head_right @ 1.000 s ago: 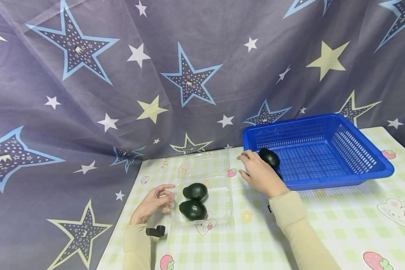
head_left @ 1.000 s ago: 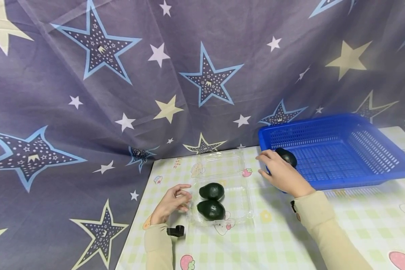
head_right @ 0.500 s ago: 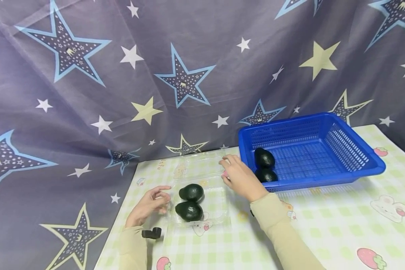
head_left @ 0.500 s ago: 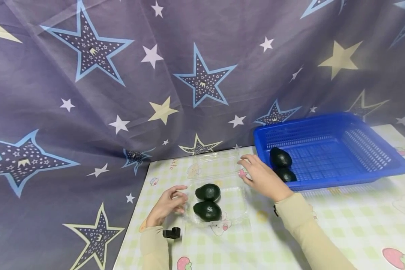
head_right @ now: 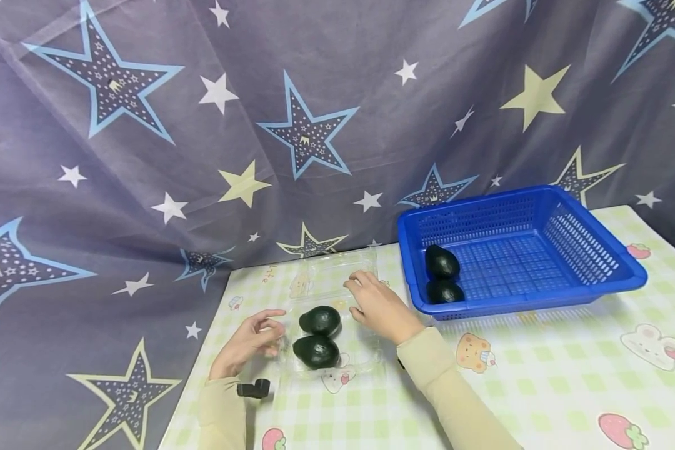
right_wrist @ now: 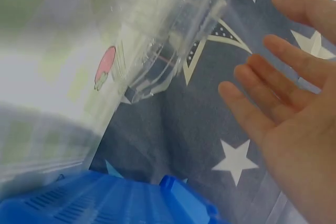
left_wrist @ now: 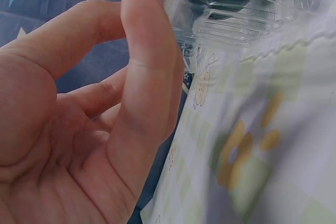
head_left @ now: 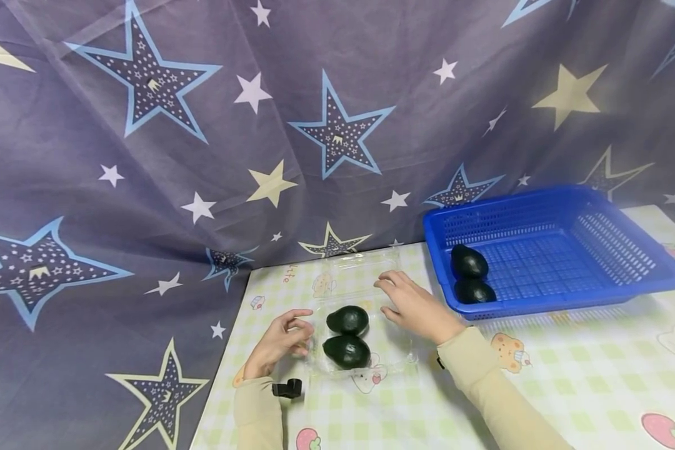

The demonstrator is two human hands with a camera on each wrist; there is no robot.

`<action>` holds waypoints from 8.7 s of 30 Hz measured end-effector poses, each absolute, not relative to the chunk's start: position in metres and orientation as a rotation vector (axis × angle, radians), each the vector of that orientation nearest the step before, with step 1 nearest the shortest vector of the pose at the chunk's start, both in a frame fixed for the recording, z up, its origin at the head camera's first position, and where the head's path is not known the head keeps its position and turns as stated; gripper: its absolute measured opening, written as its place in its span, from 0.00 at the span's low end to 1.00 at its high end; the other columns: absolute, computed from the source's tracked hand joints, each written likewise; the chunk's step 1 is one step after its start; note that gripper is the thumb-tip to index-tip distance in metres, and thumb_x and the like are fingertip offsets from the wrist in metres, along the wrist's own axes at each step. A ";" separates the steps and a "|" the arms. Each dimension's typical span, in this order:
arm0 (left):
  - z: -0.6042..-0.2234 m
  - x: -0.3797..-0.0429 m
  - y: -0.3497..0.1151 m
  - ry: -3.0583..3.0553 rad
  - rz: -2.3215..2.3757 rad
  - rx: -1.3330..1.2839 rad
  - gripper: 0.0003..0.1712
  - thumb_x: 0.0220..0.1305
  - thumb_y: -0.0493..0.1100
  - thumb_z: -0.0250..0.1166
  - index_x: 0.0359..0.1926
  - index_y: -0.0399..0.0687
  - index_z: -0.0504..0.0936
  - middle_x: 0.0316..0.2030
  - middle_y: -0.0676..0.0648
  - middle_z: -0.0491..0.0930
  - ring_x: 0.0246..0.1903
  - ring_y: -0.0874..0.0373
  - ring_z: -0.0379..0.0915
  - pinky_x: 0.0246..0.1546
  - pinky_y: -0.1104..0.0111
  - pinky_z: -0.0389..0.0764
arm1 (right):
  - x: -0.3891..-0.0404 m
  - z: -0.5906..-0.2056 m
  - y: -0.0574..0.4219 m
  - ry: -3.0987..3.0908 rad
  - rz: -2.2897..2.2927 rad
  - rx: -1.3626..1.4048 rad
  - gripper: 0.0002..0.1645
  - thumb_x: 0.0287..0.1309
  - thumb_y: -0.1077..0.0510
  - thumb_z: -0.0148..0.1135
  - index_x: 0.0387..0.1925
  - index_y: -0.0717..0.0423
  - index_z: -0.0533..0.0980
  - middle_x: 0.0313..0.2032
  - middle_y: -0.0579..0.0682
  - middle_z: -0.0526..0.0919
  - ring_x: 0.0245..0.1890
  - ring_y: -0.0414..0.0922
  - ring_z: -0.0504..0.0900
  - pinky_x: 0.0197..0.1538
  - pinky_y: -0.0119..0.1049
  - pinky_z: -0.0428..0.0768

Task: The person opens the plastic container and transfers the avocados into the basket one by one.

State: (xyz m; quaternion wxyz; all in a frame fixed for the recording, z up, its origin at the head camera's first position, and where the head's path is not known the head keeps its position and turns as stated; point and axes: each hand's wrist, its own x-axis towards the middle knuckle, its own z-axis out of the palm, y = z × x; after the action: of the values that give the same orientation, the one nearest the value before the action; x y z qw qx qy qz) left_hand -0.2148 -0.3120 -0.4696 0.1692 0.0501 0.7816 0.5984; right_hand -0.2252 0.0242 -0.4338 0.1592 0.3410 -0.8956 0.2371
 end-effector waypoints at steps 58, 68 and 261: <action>-0.469 -0.215 -0.312 2.197 1.734 0.134 0.34 0.68 0.39 0.65 0.70 0.32 0.63 0.40 0.44 0.79 0.25 0.56 0.81 0.29 0.64 0.88 | -0.220 -0.465 -0.027 -2.607 0.743 1.220 0.43 0.45 0.70 0.76 0.65 0.53 0.73 0.54 0.53 0.77 0.54 0.51 0.77 0.56 0.46 0.82; -0.470 -0.215 -0.313 2.202 1.725 0.144 0.33 0.69 0.38 0.63 0.70 0.33 0.63 0.42 0.41 0.78 0.24 0.57 0.81 0.30 0.63 0.89 | -0.221 -0.468 -0.027 -2.631 0.838 1.191 0.34 0.54 0.62 0.73 0.62 0.53 0.71 0.55 0.56 0.76 0.56 0.53 0.77 0.60 0.48 0.80; -0.470 -0.215 -0.314 2.199 1.717 0.153 0.35 0.69 0.39 0.64 0.70 0.33 0.62 0.42 0.42 0.78 0.27 0.56 0.80 0.32 0.62 0.89 | -0.224 -0.418 0.211 -3.029 0.840 0.348 0.43 0.65 0.45 0.64 0.70 0.66 0.61 0.61 0.77 0.69 0.57 0.76 0.70 0.54 0.73 0.72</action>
State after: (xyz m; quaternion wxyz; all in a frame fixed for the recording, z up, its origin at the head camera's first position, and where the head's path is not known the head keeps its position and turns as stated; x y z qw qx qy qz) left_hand -0.2147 -0.3137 -0.4703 0.1730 0.0540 0.7750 0.6054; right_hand -0.2240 0.2110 -0.4184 -0.0104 0.1101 -0.9577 0.2657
